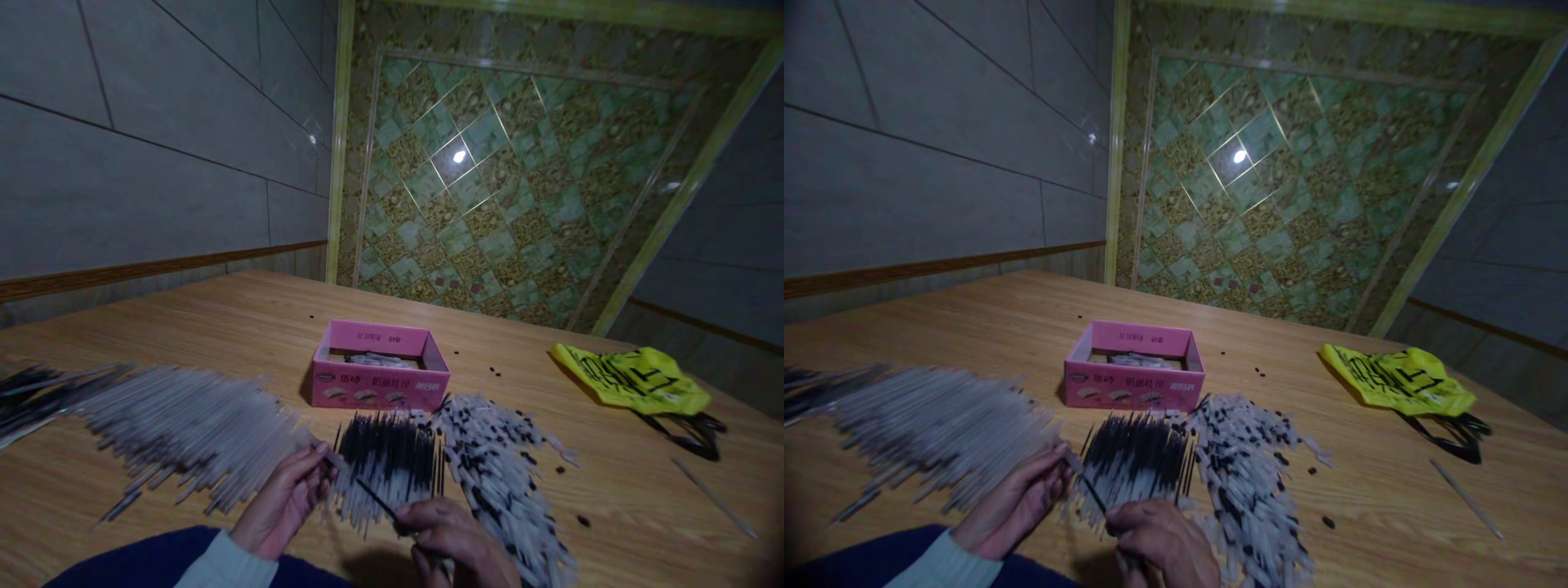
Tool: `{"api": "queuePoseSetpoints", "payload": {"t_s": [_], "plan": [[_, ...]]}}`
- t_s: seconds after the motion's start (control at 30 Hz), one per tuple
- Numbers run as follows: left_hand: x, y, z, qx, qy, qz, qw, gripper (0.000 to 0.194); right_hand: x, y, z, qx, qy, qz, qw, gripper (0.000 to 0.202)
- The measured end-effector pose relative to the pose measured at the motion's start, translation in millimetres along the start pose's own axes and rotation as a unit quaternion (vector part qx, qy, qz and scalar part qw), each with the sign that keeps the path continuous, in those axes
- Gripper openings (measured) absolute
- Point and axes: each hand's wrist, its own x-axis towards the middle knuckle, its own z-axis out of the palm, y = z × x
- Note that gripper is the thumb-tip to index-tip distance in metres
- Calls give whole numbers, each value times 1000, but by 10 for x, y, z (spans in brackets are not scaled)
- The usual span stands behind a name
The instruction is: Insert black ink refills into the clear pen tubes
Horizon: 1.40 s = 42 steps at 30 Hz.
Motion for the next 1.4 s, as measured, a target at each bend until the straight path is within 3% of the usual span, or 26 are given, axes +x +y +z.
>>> {"api": "queuePoseSetpoints", "payload": {"t_s": [0.37, 0.63, 0.8, 0.87, 1.0, 1.13, 1.23, 1.4], "plan": [[-8, -3, 41, -39, 3, -39, 998, 14, 9, -47, 2, -4, 15, 26, 1000, 15], [-100, -32, 54, -20, -65, -86, 994, 13, -36, 14, 51, 8, 23, 31, 999, 17], [-165, -75, 63, -27, -108, -138, 984, 17, -11, 40, 61, -8, -57, 50, 997, 23], [-152, -80, 57, -63, -90, -143, 984, 13, 41, 65, 11, -28, -105, 88, 990, 21], [-73, -7, 54, -202, 12, -97, 975, 19, 132, 247, -227, -149, -129, 210, 958, 15], [-29, 95, 63, -294, 33, -61, 953, 31, 103, 515, -496, -319, -209, 307, 872, 12], [-41, 111, 76, -301, 32, -68, 951, 43, 4, 664, -580, -389, -252, 330, 822, 15], [-74, 93, 115, -275, 44, -80, 957, 45, -115, 814, -518, -449, -253, 303, 801, 20]]}}
